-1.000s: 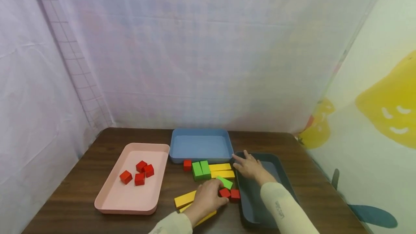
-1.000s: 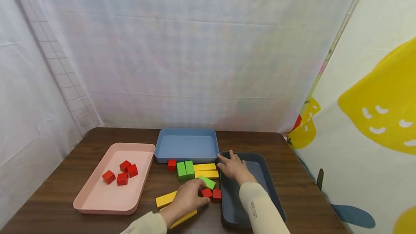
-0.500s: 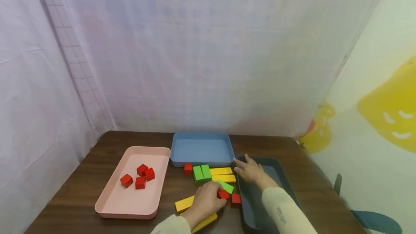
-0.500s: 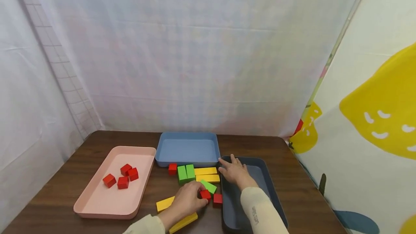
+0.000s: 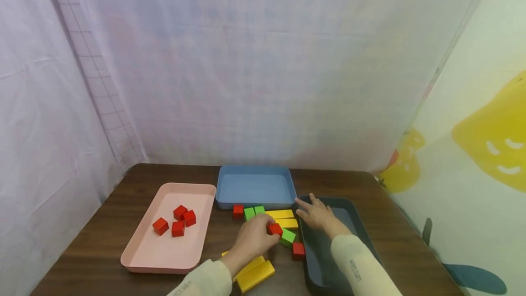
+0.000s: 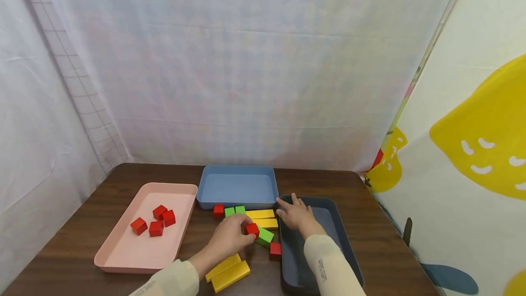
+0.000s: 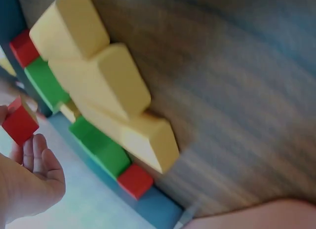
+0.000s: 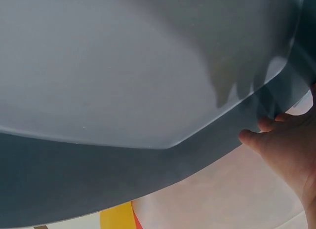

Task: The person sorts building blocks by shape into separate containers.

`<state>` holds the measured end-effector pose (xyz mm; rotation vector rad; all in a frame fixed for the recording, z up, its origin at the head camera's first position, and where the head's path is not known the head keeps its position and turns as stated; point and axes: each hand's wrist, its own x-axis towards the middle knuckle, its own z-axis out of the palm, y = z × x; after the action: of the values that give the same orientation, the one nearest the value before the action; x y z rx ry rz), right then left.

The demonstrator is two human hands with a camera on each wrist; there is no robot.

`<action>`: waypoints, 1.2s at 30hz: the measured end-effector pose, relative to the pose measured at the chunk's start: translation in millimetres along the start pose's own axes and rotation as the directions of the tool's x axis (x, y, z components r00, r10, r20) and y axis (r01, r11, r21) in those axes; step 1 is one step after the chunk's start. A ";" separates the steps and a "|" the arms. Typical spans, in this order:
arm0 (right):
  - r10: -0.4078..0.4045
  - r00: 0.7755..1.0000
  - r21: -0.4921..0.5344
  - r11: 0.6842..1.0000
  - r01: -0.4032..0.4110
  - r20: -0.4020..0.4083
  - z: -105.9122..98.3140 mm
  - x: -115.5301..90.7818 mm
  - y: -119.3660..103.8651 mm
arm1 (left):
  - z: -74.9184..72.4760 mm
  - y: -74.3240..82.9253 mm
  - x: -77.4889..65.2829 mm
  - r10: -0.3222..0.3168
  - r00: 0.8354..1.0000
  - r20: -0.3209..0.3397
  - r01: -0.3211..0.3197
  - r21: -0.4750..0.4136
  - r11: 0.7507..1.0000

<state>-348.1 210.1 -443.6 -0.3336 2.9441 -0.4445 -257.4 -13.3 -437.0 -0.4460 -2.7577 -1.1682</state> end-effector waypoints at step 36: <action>0.002 1.000 0.021 1.000 -0.002 0.013 -1.8 0.0 -5.1 | -156.5 -135.5 -16.5 -0.295 0.840 -0.455 0.393 0.137 0.909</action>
<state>-347.4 205.8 -440.3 -0.3295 2.9245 -0.4713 -285.5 -218.7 -424.1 0.3199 -2.5839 -0.8571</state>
